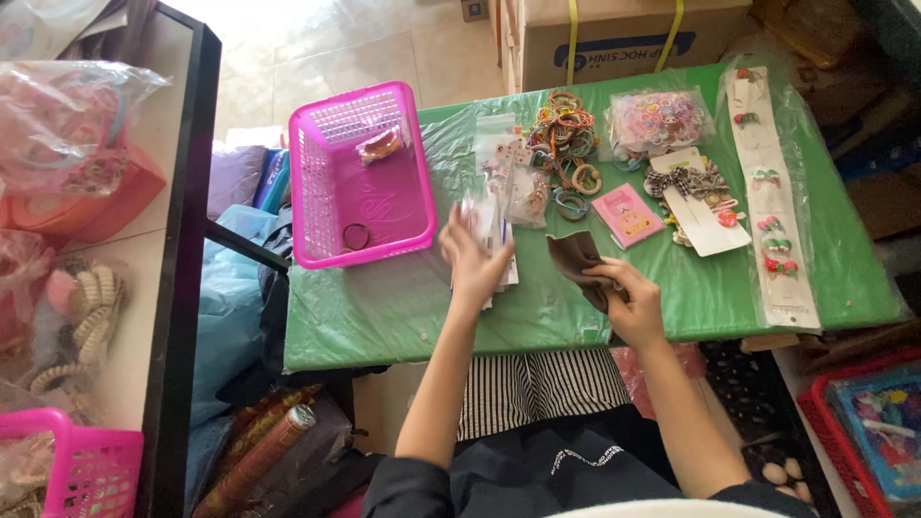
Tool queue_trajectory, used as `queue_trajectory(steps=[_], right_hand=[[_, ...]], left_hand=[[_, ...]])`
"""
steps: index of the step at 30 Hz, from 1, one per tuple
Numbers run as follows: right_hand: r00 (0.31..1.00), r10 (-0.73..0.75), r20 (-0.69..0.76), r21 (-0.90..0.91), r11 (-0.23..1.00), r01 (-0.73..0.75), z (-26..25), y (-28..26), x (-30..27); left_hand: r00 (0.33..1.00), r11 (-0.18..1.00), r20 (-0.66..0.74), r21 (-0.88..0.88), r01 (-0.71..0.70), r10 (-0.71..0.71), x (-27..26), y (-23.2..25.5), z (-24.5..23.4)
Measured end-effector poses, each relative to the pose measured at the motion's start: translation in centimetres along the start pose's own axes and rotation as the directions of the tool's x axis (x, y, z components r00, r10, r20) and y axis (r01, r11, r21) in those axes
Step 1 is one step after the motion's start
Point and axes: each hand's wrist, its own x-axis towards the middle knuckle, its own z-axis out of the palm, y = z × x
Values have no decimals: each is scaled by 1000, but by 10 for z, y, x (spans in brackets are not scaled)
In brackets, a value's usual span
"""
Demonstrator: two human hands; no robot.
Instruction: Sorting various hair accessories such as elastics, clips, and pins on a table and into a basket.
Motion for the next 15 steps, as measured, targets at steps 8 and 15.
queue_trajectory(steps=[8, 15], right_hand=[[993, 115, -27, 87, 990, -112, 1, 11, -17], [980, 199, -11, 272, 944, -189, 18, 18, -5]], left_hand=[[992, 972, -127, 229, 50, -21, 96, -28, 55], [995, 892, -41, 440, 100, -91, 102, -58, 65]])
